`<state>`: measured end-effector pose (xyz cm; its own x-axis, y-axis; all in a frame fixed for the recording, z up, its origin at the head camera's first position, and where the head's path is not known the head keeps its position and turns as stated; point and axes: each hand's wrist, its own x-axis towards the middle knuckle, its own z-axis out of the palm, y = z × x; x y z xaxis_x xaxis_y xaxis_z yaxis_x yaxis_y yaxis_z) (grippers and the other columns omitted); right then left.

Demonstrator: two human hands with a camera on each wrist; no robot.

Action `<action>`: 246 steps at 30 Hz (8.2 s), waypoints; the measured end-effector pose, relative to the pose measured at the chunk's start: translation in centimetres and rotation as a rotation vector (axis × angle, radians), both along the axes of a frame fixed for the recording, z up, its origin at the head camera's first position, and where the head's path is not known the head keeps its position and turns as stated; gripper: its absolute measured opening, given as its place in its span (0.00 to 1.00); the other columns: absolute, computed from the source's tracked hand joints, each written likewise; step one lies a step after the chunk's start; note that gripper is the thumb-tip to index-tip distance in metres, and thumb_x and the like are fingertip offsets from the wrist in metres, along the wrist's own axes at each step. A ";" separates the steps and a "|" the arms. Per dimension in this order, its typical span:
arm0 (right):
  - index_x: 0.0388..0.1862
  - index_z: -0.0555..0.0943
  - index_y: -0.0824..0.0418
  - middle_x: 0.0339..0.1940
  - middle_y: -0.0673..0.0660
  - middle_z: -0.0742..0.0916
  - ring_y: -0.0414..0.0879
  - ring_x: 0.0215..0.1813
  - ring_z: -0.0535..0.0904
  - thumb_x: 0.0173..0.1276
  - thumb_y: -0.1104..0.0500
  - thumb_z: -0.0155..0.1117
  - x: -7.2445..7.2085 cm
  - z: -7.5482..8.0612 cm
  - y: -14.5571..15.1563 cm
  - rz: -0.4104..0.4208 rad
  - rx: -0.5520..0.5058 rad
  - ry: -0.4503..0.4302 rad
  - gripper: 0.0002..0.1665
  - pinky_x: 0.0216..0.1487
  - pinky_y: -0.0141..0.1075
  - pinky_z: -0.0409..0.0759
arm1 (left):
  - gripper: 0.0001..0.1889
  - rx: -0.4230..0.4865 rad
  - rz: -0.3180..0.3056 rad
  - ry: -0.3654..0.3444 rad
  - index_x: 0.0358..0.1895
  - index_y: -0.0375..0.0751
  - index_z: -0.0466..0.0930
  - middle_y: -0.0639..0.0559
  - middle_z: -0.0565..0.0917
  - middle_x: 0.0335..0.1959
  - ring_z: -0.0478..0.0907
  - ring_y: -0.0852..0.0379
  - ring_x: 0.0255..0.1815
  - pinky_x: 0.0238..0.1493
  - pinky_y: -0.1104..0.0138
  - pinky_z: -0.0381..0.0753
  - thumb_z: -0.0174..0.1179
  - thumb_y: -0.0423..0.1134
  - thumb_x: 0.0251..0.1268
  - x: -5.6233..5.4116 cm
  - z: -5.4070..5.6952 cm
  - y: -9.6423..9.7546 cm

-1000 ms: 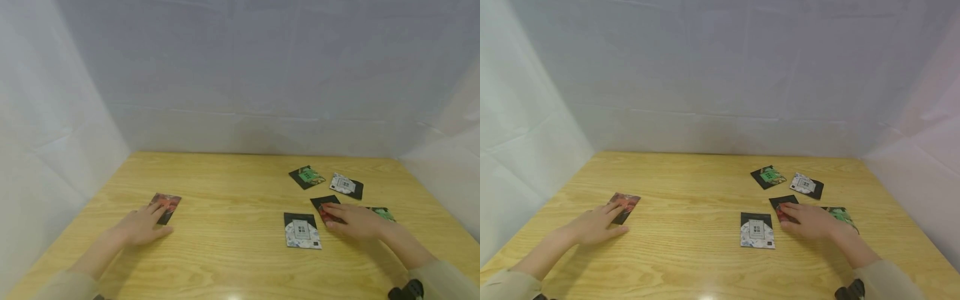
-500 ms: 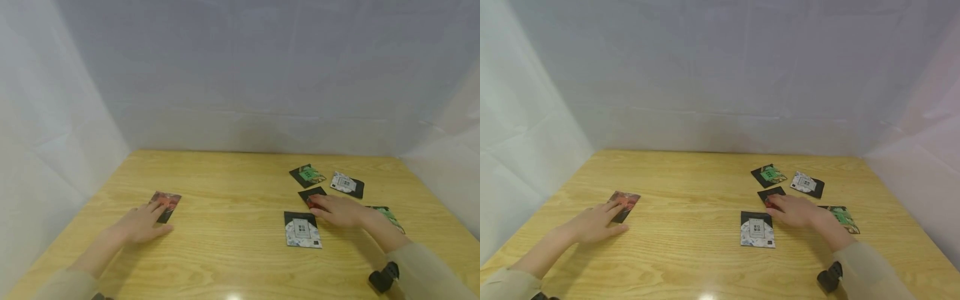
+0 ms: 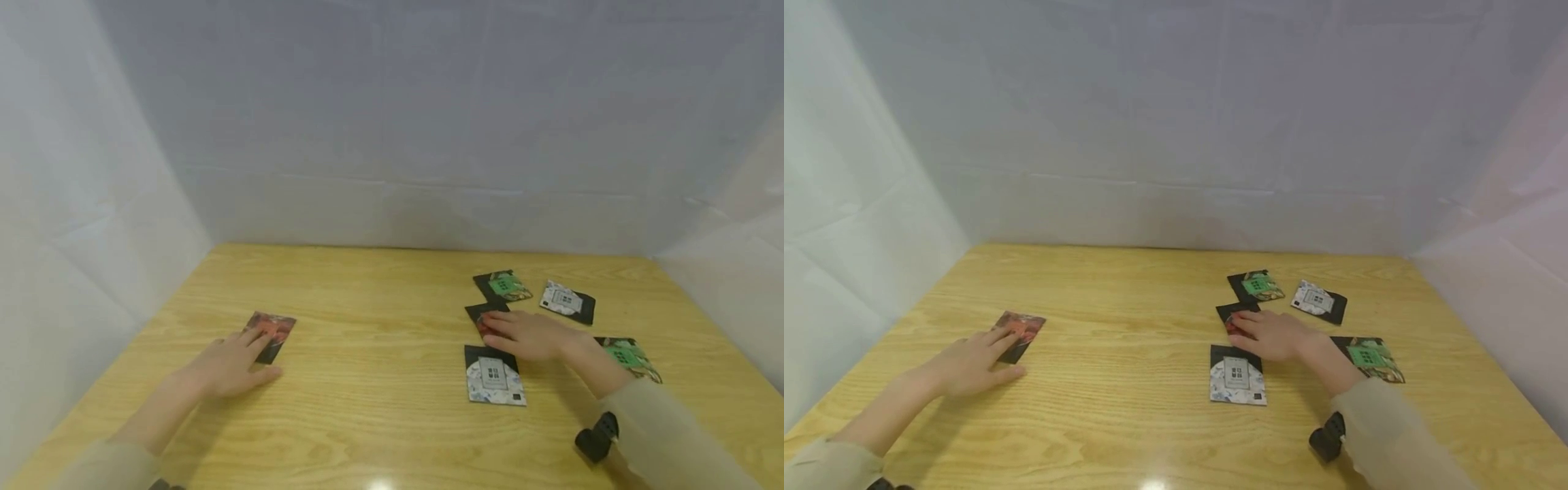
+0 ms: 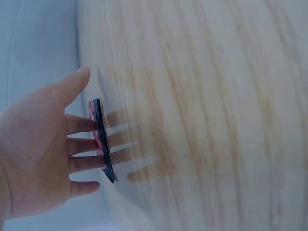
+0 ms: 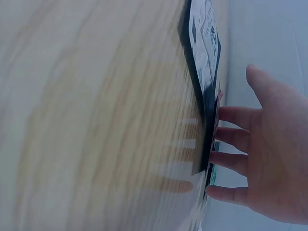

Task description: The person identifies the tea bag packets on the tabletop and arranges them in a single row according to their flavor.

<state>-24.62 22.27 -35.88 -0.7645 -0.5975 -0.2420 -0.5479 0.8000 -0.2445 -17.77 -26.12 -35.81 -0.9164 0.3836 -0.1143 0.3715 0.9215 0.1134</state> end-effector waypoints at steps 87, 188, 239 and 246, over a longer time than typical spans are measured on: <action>0.74 0.54 0.49 0.74 0.49 0.57 0.48 0.73 0.53 0.76 0.45 0.34 2.7 -0.1 -19.9 0.224 0.171 0.150 0.30 0.68 0.53 0.54 | 0.43 0.034 0.035 -0.018 0.66 0.24 0.58 0.24 0.55 0.65 0.53 0.25 0.64 0.57 0.35 0.56 0.46 0.63 0.65 0.3 0.2 0.1; 0.73 0.58 0.48 0.71 0.55 0.63 0.50 0.71 0.57 0.74 0.40 0.35 3.2 -0.7 -24.4 0.231 0.288 0.252 0.32 0.66 0.48 0.60 | 0.41 0.033 0.018 -0.018 0.65 0.23 0.59 0.24 0.57 0.64 0.54 0.25 0.63 0.57 0.34 0.55 0.47 0.61 0.65 0.2 -0.1 0.2; 0.74 0.54 0.47 0.75 0.49 0.56 0.44 0.74 0.50 0.74 0.40 0.33 3.2 -0.4 -25.5 0.185 0.253 0.246 0.32 0.68 0.48 0.57 | 0.43 0.012 0.017 0.008 0.65 0.24 0.60 0.25 0.58 0.64 0.56 0.26 0.63 0.56 0.34 0.58 0.48 0.62 0.64 -0.4 -0.6 -0.1; 0.74 0.55 0.50 0.74 0.52 0.57 0.49 0.73 0.52 0.75 0.41 0.36 1.9 0.1 -23.6 0.146 0.164 0.214 0.32 0.68 0.53 0.54 | 0.43 -0.011 0.017 0.008 0.65 0.24 0.60 0.24 0.59 0.63 0.56 0.25 0.62 0.56 0.35 0.58 0.49 0.63 0.63 -0.5 -0.8 -0.2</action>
